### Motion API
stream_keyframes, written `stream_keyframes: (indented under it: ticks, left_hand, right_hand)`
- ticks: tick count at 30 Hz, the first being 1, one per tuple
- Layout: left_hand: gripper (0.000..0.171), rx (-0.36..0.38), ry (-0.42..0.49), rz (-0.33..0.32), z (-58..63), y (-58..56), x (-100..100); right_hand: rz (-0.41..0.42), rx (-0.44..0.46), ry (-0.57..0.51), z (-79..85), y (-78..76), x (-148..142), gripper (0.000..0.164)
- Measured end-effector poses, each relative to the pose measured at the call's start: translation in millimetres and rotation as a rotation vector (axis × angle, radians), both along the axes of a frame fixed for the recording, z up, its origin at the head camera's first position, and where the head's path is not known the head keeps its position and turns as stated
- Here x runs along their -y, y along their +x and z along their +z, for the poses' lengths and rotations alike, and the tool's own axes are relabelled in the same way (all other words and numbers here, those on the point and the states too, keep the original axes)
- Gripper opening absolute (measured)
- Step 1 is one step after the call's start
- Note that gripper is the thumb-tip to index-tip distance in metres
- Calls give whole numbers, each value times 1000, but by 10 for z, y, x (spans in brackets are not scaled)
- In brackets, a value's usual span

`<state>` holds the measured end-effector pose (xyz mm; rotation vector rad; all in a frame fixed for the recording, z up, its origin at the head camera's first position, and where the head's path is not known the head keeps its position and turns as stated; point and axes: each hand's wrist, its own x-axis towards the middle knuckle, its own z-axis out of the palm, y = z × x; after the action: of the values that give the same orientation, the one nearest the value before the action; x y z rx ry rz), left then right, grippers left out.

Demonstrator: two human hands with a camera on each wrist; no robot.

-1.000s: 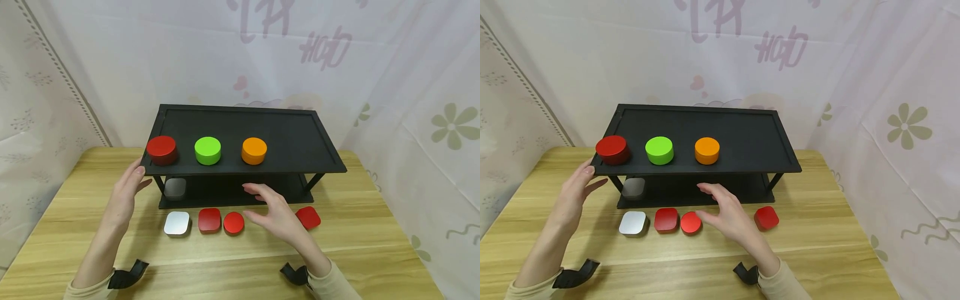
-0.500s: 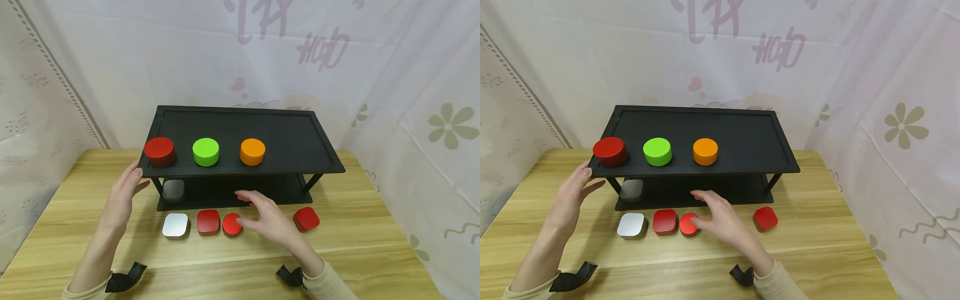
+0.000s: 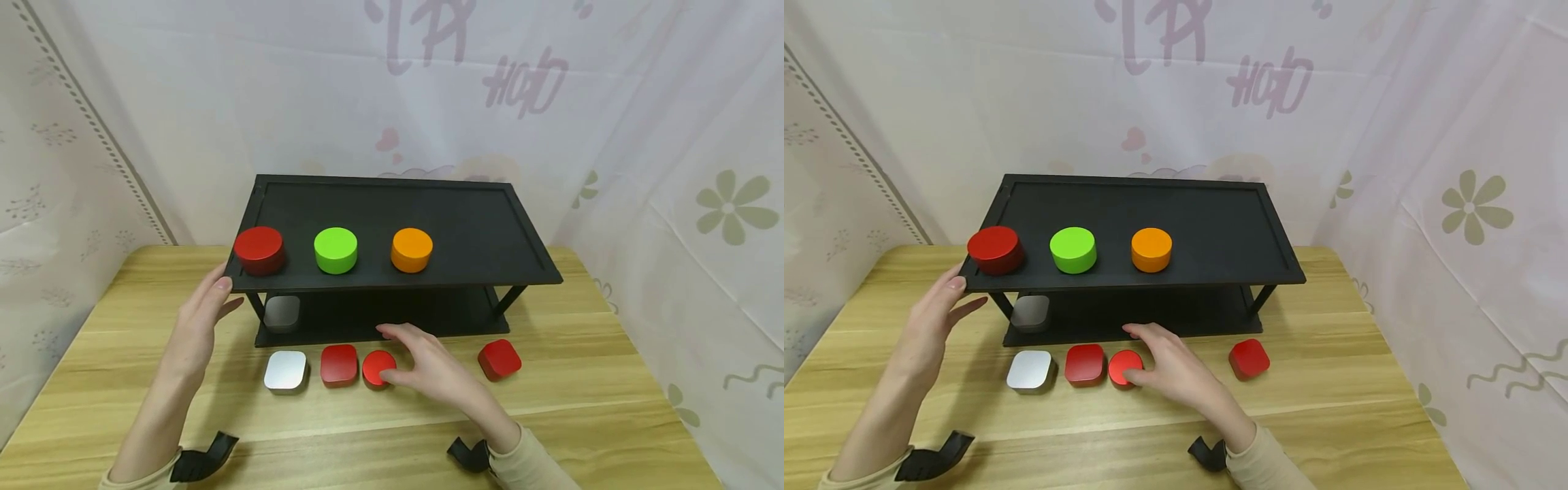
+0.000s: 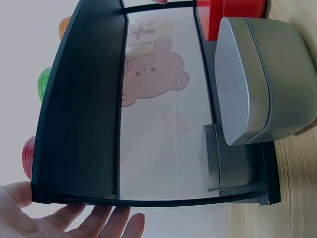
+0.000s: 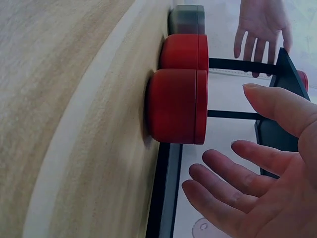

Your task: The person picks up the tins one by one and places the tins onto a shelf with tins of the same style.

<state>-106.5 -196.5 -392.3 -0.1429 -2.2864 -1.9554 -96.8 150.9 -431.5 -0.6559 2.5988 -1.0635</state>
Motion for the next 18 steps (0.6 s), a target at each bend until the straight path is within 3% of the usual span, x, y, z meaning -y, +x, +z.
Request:
stream_keyframes:
  ticks: [18]
  left_hand:
    - [49, -12, -29, 14, -9, -5, 0]
  right_hand:
    - [14, 46, 101, -87, 7, 41, 70]
